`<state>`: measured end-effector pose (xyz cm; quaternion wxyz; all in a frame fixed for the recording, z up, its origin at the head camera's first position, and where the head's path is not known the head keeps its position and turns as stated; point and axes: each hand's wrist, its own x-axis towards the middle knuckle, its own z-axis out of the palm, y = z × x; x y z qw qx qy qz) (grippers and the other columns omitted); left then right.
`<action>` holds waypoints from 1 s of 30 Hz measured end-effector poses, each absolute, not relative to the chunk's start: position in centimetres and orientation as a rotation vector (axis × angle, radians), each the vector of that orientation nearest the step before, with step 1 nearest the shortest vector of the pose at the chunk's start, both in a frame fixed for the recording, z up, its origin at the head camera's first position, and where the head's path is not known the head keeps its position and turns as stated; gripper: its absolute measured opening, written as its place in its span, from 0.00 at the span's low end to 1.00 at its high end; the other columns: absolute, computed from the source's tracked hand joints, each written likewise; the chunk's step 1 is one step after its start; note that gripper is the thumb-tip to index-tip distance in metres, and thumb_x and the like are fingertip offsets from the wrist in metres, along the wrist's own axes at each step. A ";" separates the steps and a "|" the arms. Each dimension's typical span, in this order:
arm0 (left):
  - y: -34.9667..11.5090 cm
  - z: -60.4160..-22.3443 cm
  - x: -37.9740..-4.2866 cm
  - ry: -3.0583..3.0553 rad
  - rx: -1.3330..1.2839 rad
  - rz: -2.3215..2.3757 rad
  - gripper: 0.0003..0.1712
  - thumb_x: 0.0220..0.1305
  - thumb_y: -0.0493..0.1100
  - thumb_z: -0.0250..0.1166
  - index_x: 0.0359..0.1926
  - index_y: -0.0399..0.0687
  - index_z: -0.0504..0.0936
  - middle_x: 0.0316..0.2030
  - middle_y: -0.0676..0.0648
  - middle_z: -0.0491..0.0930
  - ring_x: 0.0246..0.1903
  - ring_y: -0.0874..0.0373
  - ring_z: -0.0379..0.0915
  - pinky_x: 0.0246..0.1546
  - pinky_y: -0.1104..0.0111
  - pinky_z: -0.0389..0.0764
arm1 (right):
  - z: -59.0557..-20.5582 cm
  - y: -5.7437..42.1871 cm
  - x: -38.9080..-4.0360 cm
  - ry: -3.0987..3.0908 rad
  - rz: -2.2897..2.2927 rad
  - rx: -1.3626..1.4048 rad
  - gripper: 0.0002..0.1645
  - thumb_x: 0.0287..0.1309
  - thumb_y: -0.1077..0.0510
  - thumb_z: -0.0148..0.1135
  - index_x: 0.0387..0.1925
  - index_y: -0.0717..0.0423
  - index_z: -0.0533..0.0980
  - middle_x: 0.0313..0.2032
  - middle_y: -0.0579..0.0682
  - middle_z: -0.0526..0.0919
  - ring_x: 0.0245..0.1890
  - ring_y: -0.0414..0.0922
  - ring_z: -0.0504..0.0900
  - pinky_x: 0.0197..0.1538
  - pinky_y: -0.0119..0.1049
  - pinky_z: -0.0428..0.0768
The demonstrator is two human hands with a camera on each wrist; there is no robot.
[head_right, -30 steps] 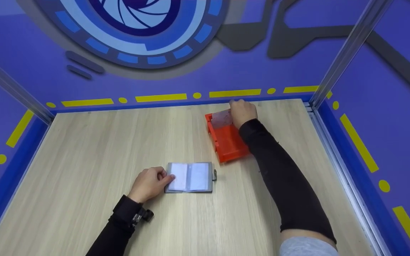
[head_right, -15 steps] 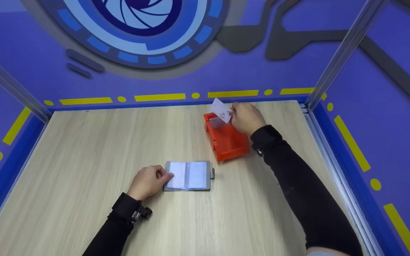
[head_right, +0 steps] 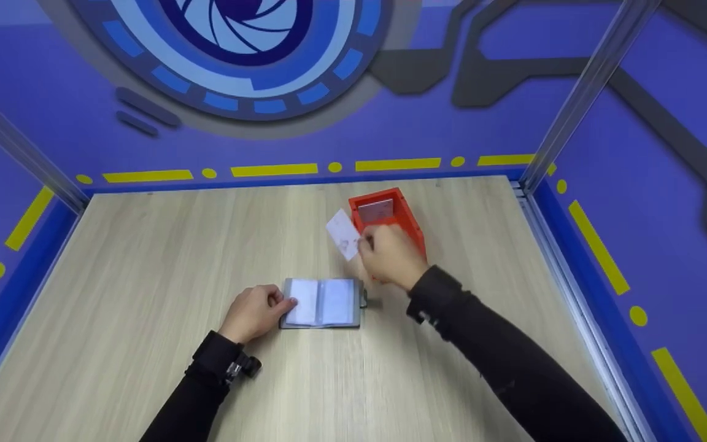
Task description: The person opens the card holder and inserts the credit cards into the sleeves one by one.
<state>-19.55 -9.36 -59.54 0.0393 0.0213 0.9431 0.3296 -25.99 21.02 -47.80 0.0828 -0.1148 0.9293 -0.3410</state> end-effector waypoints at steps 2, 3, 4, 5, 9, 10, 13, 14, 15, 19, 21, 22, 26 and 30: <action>-9.4 -59.7 -19.5 2.899 0.075 1.009 0.21 0.71 0.56 0.74 0.26 0.52 0.80 0.23 0.54 0.76 0.24 0.57 0.70 0.28 0.64 0.67 | -48.5 20.3 -24.9 2.749 -1.055 -0.373 0.12 0.78 0.57 0.60 0.46 0.56 0.88 0.34 0.53 0.87 0.26 0.48 0.80 0.30 0.37 0.80; -9.4 -59.7 -19.4 2.899 0.073 1.010 0.21 0.71 0.56 0.74 0.26 0.52 0.80 0.23 0.54 0.76 0.24 0.57 0.70 0.28 0.64 0.67 | -48.9 19.9 -24.4 2.724 -1.073 -0.372 0.12 0.77 0.58 0.60 0.44 0.56 0.88 0.31 0.52 0.86 0.25 0.47 0.79 0.29 0.37 0.79; -9.4 -59.7 -19.4 2.900 0.072 1.011 0.21 0.71 0.56 0.74 0.26 0.52 0.80 0.23 0.54 0.76 0.24 0.57 0.70 0.28 0.64 0.67 | -49.3 19.6 -24.0 2.702 -1.085 -0.367 0.12 0.77 0.58 0.60 0.43 0.56 0.88 0.29 0.51 0.84 0.25 0.46 0.79 0.29 0.37 0.78; -9.4 -59.7 -19.4 2.900 0.072 1.011 0.21 0.71 0.56 0.74 0.26 0.52 0.80 0.23 0.54 0.76 0.24 0.57 0.70 0.28 0.64 0.67 | -49.7 19.3 -23.5 2.685 -1.091 -0.356 0.12 0.76 0.58 0.61 0.42 0.56 0.88 0.28 0.49 0.84 0.26 0.46 0.78 0.29 0.36 0.78; -9.4 -59.7 -19.5 2.899 0.071 1.006 0.21 0.71 0.56 0.74 0.26 0.53 0.79 0.23 0.55 0.74 0.24 0.58 0.69 0.27 0.65 0.66 | -51.6 18.4 -22.3 2.639 -1.080 -0.315 0.12 0.75 0.58 0.62 0.40 0.57 0.89 0.28 0.48 0.82 0.28 0.45 0.77 0.31 0.36 0.76; -9.4 -59.7 -19.5 2.899 0.070 1.002 0.21 0.71 0.56 0.74 0.26 0.53 0.79 0.23 0.55 0.74 0.24 0.58 0.69 0.27 0.65 0.66 | -52.0 18.3 -22.1 2.634 -1.074 -0.311 0.11 0.74 0.58 0.62 0.39 0.57 0.89 0.28 0.48 0.82 0.29 0.45 0.77 0.32 0.35 0.75; -9.3 -59.6 -19.5 2.896 0.060 0.993 0.21 0.71 0.56 0.74 0.26 0.52 0.80 0.23 0.55 0.75 0.24 0.58 0.70 0.28 0.65 0.66 | -53.2 18.1 -21.7 2.623 -1.055 -0.309 0.11 0.73 0.59 0.62 0.38 0.57 0.88 0.28 0.47 0.80 0.28 0.43 0.75 0.31 0.33 0.71; -9.3 -59.6 -19.6 2.896 0.059 0.992 0.21 0.71 0.56 0.74 0.26 0.52 0.80 0.23 0.55 0.75 0.24 0.58 0.70 0.28 0.65 0.66 | -53.6 18.0 -21.6 2.615 -1.052 -0.303 0.11 0.74 0.59 0.62 0.37 0.56 0.88 0.28 0.46 0.79 0.26 0.43 0.74 0.30 0.33 0.70; -9.3 -59.7 -19.6 2.893 0.057 0.992 0.21 0.71 0.56 0.74 0.27 0.52 0.80 0.24 0.55 0.75 0.24 0.58 0.70 0.28 0.65 0.66 | -53.9 18.0 -21.5 2.608 -1.050 -0.298 0.11 0.74 0.59 0.62 0.37 0.56 0.88 0.27 0.46 0.78 0.25 0.42 0.74 0.29 0.32 0.69; -9.2 -59.7 -19.6 2.891 0.058 0.995 0.20 0.71 0.56 0.75 0.27 0.51 0.81 0.24 0.54 0.76 0.24 0.58 0.70 0.27 0.66 0.67 | -54.8 17.8 -21.4 2.605 -1.021 -0.290 0.11 0.75 0.59 0.63 0.36 0.56 0.88 0.24 0.45 0.76 0.22 0.41 0.72 0.27 0.32 0.68; -9.2 -59.7 -19.6 2.890 0.056 0.993 0.21 0.71 0.56 0.75 0.27 0.52 0.81 0.24 0.55 0.76 0.24 0.58 0.70 0.28 0.66 0.67 | -55.1 17.6 -21.3 2.611 -1.002 -0.286 0.11 0.75 0.58 0.64 0.35 0.56 0.88 0.24 0.44 0.74 0.23 0.41 0.72 0.28 0.32 0.67; -9.2 -59.6 -19.5 2.891 0.056 0.993 0.21 0.71 0.56 0.75 0.27 0.52 0.81 0.24 0.55 0.76 0.24 0.58 0.70 0.28 0.66 0.67 | -55.3 17.5 -21.3 2.619 -0.989 -0.287 0.12 0.75 0.57 0.65 0.33 0.56 0.87 0.24 0.44 0.73 0.23 0.41 0.72 0.29 0.33 0.67; -9.3 -59.5 -19.5 2.892 0.051 0.993 0.21 0.72 0.56 0.74 0.27 0.52 0.80 0.24 0.55 0.75 0.24 0.58 0.69 0.28 0.66 0.66 | -55.7 17.1 -21.1 2.647 -0.944 -0.292 0.14 0.75 0.56 0.67 0.30 0.55 0.86 0.25 0.44 0.71 0.26 0.42 0.71 0.31 0.33 0.66; -9.3 -59.5 -19.4 2.889 0.052 0.992 0.21 0.72 0.56 0.74 0.27 0.52 0.80 0.23 0.55 0.74 0.24 0.58 0.69 0.27 0.65 0.65 | -55.8 16.8 -20.8 2.670 -0.915 -0.309 0.15 0.74 0.56 0.67 0.30 0.56 0.87 0.26 0.44 0.72 0.28 0.42 0.71 0.32 0.34 0.66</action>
